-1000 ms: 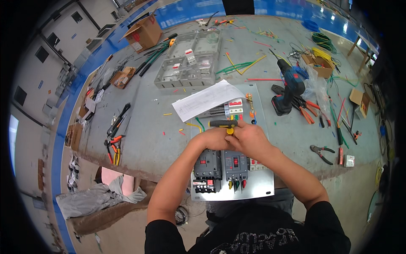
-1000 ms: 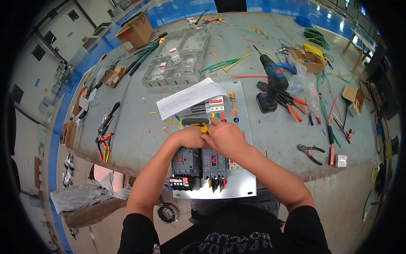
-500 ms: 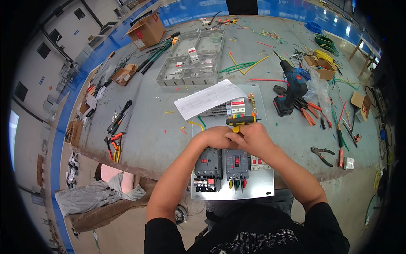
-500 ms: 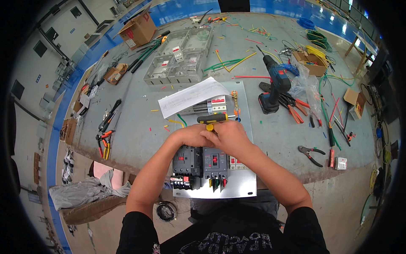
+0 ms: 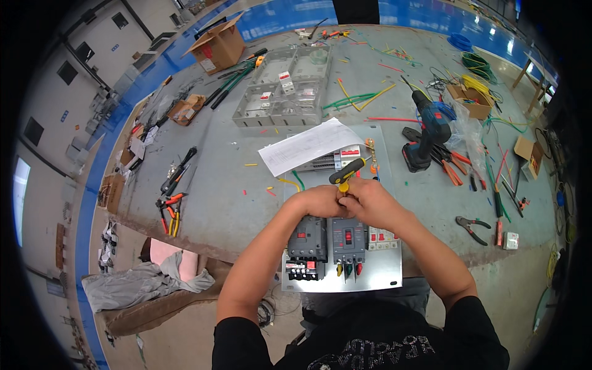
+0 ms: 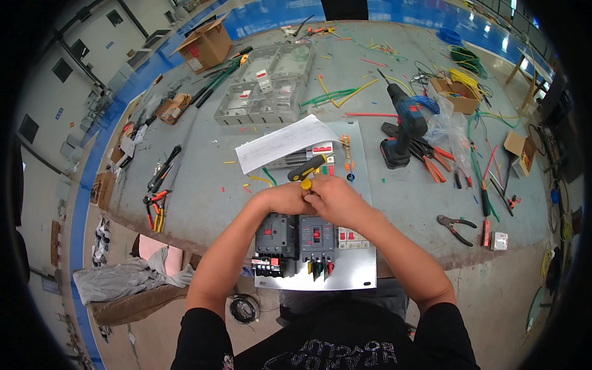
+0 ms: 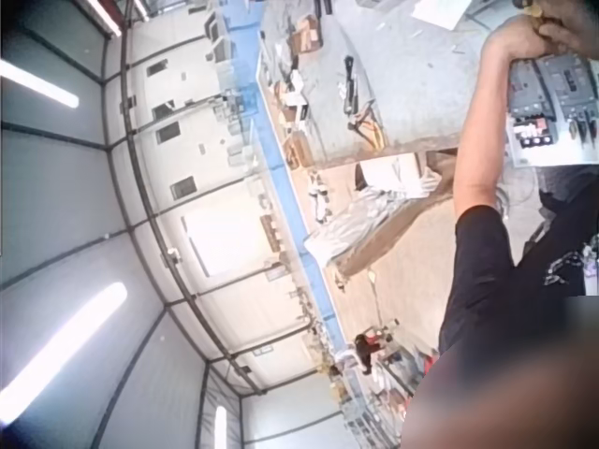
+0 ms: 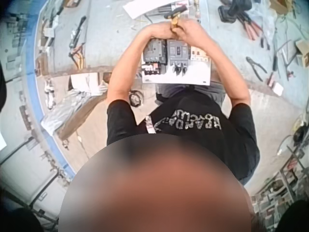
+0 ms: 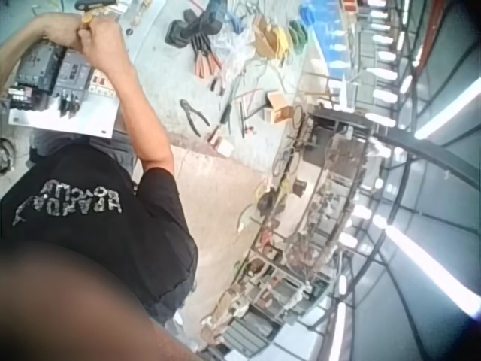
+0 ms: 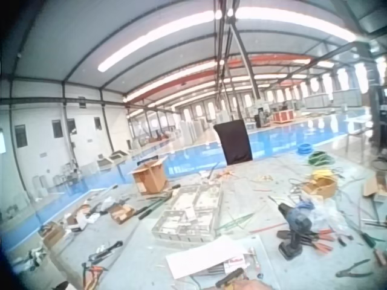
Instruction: The person assembles an electrical panel by connecting colored wires to circuit breakers and contactors. They use a cordless drill to secure components and a screwdriver to tighten terminal screws, following a wiring diagram on the table.
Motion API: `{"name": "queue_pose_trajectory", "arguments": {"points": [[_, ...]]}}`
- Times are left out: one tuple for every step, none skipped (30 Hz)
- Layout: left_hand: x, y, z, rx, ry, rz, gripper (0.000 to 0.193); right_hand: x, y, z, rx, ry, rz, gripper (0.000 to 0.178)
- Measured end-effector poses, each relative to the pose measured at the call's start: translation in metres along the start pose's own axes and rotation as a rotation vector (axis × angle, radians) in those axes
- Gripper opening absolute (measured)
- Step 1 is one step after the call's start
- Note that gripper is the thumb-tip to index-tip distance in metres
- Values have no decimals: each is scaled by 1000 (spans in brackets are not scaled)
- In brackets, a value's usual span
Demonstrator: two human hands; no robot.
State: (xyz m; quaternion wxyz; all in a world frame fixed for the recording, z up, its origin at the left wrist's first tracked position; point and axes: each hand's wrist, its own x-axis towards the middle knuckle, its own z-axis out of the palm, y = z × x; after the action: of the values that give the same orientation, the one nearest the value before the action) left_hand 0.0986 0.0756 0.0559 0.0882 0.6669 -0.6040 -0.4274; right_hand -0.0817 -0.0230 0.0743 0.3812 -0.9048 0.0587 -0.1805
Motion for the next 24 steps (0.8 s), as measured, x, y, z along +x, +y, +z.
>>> {"name": "queue_pose_trajectory", "arguments": {"points": [[3, -5, 1, -11, -10, -3, 39, 1, 0, -1, -1, -10, 36, 16], [4, -5, 1, -17, -10, -5, 39, 2, 1, -4, 13, -18, 27, 16], [5, -4, 0, -22, -10, -8, 38, 4, 2, -8, 26, -26, 19, 15], [5, -5, 0, -28, -9, -11, 37, 6, 3, -11, 40, -34, 9, 15], [3, -3, 0, -57, 33, 3, 36, 6, 7, -12, 73, -12, -10, 15], [1, -1, 0, -86, 75, 16, 34, 6, 10, -13, 106, 11, -30, 15], [-1, 1, -1, -115, 117, 29, 33, 7, 12, -13, 139, 34, -50, 14], [-4, 1, -1, -165, 144, 35, 30, 8, 10, -15, 198, 56, -23, 14], [-8, -1, -2, -214, 171, 41, 28, 9, 5, -19, 257, 78, 3, 14], [-12, -4, -3, -263, 198, 46, 27, 10, 2, -22, 316, 100, 30, 14], [-14, -8, -7, -339, 200, -2, 21, 12, 5, -22, 402, 150, 64, 18], [-20, 5, -16, -396, 237, 6, 19, 15, 8, -28, 476, 187, 93, 20], [-27, 18, -25, -453, 273, 15, 17, 20, 10, -38, 549, 225, 122, 22], [-37, 30, -34, -510, 321, 10, 16, 28, 11, -44, 633, 253, 142, 24], [-36, 33, -39, -518, 390, 57, 16, 37, 13, -54, 656, 249, 149, 24], [-33, 36, -43, -532, 412, 66, 17, 48, 16, -66, 678, 245, 157, 24], [-29, 39, -47, -547, 438, 77, 18, 59, 20, -74, 699, 239, 162, 24], [-24, 43, -52, -559, 463, 90, 19, 67, 25, -81, 694, 214, 206, 25], [-17, 39, -56, -530, 427, 74, 23, 74, 31, -85, 688, 188, 250, 25], [-12, 36, -56, -544, 413, 61, 23, 79, 38, -86, 681, 164, 296, 26], [-6, 34, -55, -558, 398, 49, 23, 83, 43, -85, 689, 150, 323, 27], [-1, 31, -55, -572, 383, 37, 24, 85, 48, -85, 693, 131, 341, 27], [0, 29, -54, -576, 377, 30, 24, 88, 51, -83, 701, 107, 363, 27], [0, 26, -52, -579, 371, 23, 24, 89, 54, -81, 709, 82, 385, 27]]}}
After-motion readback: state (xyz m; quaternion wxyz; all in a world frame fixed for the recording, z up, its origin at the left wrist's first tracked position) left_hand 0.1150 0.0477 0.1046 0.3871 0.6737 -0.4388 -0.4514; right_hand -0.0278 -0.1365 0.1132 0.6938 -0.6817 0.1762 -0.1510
